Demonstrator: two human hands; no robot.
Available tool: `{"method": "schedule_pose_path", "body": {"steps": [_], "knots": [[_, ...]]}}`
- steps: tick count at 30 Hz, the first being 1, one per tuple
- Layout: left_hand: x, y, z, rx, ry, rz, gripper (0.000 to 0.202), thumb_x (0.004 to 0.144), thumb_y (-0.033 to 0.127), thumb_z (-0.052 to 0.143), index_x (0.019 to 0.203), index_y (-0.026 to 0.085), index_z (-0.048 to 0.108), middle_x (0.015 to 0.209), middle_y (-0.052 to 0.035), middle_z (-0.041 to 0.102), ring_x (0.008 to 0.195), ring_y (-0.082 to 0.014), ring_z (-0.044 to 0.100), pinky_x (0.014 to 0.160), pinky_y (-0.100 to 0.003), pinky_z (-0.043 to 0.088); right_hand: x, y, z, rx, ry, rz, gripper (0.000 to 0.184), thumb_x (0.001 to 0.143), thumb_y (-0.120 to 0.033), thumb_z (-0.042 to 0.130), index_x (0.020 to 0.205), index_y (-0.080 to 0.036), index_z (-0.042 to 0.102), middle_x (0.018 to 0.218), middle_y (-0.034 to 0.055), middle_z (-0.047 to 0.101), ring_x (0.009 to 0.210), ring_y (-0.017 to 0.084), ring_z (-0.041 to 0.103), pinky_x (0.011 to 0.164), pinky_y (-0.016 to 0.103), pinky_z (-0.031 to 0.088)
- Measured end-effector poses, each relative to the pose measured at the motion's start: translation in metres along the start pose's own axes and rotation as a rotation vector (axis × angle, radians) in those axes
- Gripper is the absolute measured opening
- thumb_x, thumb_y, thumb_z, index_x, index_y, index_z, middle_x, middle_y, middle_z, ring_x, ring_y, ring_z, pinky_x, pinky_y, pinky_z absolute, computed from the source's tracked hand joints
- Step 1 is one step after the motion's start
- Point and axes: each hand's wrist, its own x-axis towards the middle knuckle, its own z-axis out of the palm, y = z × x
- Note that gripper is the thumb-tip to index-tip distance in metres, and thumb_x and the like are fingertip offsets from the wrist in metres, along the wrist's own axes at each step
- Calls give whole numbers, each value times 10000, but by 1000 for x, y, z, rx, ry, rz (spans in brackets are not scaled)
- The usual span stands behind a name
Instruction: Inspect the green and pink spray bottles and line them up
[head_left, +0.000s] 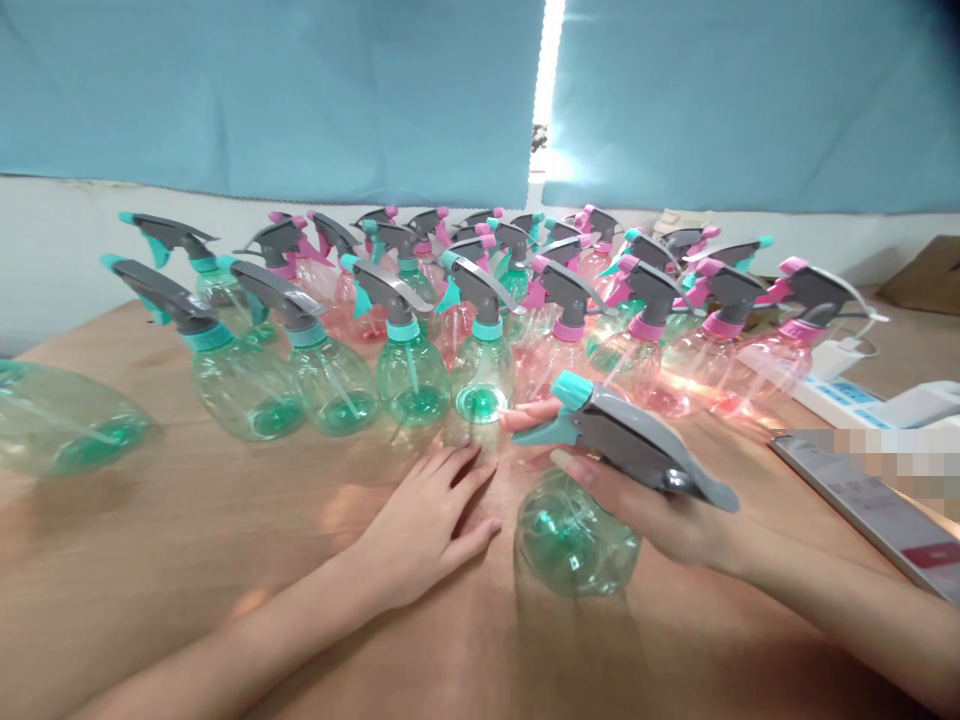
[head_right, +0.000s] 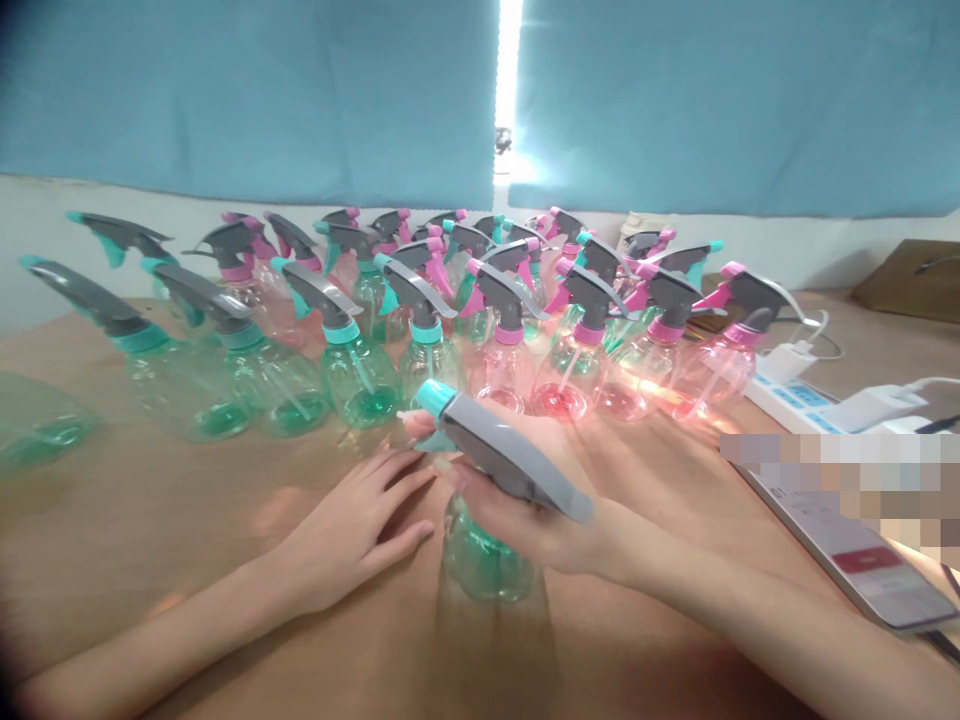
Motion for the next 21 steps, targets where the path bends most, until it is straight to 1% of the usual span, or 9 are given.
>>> {"method": "schedule_pose_path", "body": {"steps": [3, 6, 10, 12, 17, 21], "knots": [[0, 0, 0, 8, -11, -3, 469, 973, 395, 532, 1363, 134, 542, 1477, -192, 470, 1371, -355, 417, 1104, -569, 362, 2, -5, -1, -1, -33, -7, 312, 963, -318, 520, 1260, -313, 613, 790, 16, 712, 836, 252, 717, 781, 411, 611], [1, 1, -2, 14, -23, -5, 444, 973, 394, 532, 1336, 141, 564, 1474, -189, 473, 1371, -352, 415, 1106, -568, 358, 3, -6, -2, 18, -57, -17, 282, 967, -304, 508, 1223, -300, 628, 822, 22, 715, 841, 247, 715, 808, 413, 596], [2, 3, -5, 13, -33, 4, 428, 975, 396, 529, 1330, 160, 569, 1485, -177, 461, 1394, -346, 384, 1121, -571, 334, 1, -2, -1, 43, -78, 42, 243, 966, -272, 500, 1163, -292, 641, 696, -4, 665, 675, 214, 681, 763, 398, 589], [2, 3, -6, 12, -38, 8, 438, 975, 390, 530, 1344, 155, 562, 1497, -179, 444, 1398, -350, 376, 1131, -566, 319, 0, -1, -1, 58, -66, 61, 230, 957, -240, 496, 1128, -282, 644, 675, -18, 635, 621, 187, 651, 748, 378, 581], [3, 3, -5, 18, -42, 3, 477, 977, 386, 526, 1380, 132, 537, 1502, -193, 431, 1398, -350, 376, 1141, -542, 313, -2, 0, -1, 55, -44, 61, 156, 932, -224, 511, 1015, -246, 641, 768, -3, 642, 687, 160, 646, 697, 302, 554], [2, 1, -2, 28, -44, -3, 505, 977, 396, 529, 1398, 117, 524, 1502, -196, 436, 1394, -349, 385, 1150, -541, 303, -5, 3, -2, 73, -19, 99, 99, 917, -231, 545, 993, -240, 607, 798, -1, 653, 716, 157, 657, 702, 284, 554]]}}
